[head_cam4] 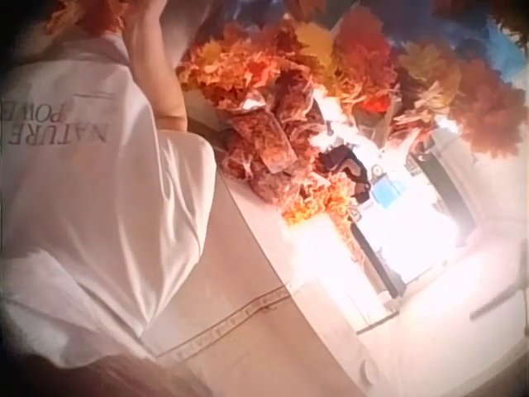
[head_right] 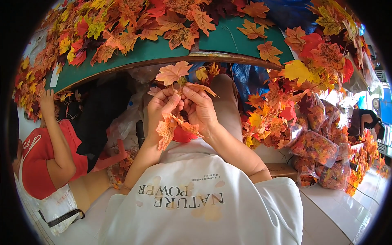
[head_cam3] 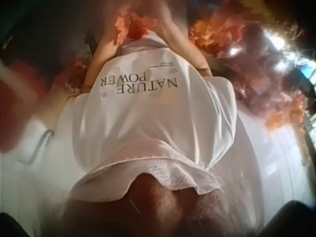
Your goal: The person attaches artificial maple leaves to a plastic stem by hand to create a decorative garland.
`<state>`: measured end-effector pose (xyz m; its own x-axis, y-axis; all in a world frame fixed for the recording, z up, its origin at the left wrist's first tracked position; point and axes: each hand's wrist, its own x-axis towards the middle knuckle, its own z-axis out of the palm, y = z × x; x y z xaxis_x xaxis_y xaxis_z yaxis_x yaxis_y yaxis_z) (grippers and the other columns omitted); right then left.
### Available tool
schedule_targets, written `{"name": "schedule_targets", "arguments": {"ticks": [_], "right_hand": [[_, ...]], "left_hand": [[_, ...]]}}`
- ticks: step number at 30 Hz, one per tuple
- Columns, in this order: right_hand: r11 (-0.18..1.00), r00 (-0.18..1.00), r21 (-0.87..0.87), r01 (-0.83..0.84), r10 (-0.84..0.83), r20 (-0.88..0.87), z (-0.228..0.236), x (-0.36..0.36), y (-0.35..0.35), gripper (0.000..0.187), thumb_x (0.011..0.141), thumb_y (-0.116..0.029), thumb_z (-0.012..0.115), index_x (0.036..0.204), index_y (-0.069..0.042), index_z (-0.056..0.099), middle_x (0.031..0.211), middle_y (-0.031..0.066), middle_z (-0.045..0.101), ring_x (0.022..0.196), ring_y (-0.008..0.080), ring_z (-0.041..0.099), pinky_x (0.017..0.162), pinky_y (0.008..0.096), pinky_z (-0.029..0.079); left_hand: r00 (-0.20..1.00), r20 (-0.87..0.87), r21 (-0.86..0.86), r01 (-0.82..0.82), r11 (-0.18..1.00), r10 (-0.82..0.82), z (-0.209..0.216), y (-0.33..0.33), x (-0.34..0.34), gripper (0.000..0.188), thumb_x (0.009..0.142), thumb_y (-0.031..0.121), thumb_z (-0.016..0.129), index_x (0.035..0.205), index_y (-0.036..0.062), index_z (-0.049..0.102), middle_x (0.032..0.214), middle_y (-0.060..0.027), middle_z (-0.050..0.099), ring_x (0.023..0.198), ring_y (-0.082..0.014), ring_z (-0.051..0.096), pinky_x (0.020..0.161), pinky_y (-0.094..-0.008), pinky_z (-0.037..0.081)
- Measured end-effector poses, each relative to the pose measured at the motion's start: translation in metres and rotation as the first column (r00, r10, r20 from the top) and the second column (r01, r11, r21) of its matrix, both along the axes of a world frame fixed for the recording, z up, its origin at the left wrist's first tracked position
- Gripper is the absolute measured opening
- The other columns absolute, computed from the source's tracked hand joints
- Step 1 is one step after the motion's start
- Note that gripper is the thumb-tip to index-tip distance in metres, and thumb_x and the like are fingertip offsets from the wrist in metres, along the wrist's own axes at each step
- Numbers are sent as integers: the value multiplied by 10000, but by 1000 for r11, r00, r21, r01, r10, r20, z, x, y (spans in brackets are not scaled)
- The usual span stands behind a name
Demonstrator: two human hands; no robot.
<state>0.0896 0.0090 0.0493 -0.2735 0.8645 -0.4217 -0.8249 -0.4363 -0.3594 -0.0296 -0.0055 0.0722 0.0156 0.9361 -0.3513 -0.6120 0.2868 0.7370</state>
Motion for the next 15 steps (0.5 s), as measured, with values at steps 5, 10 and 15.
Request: {"name": "schedule_targets", "arguments": {"ticks": [5,10,15], "right_hand": [[999,1000,40,-6,5,26,-3,2,0,97,870,-67,594,962,-39,584,768,59,621,606,106,591,549,212,518],[999,1000,51,-4,2,31,-4,2,0,89,863,-54,600,950,-35,597,787,67,630,620,109,603,560,213,527],[993,995,111,27,-38,98,1,-1,-4,94,865,-38,596,958,-30,606,804,65,637,628,117,610,554,230,533]], "left_hand": [[1000,-11,-31,9,999,-9,3,1,1,129,836,31,640,941,-9,577,814,-63,635,684,-99,601,643,-205,494],[1000,-17,-32,11,999,-11,3,1,0,135,838,35,638,952,-10,581,811,-56,634,690,-94,598,638,-202,488],[1000,-25,-39,16,999,-17,1,0,-2,130,837,41,640,945,-4,584,801,-44,629,669,-89,594,617,-197,484]]}}
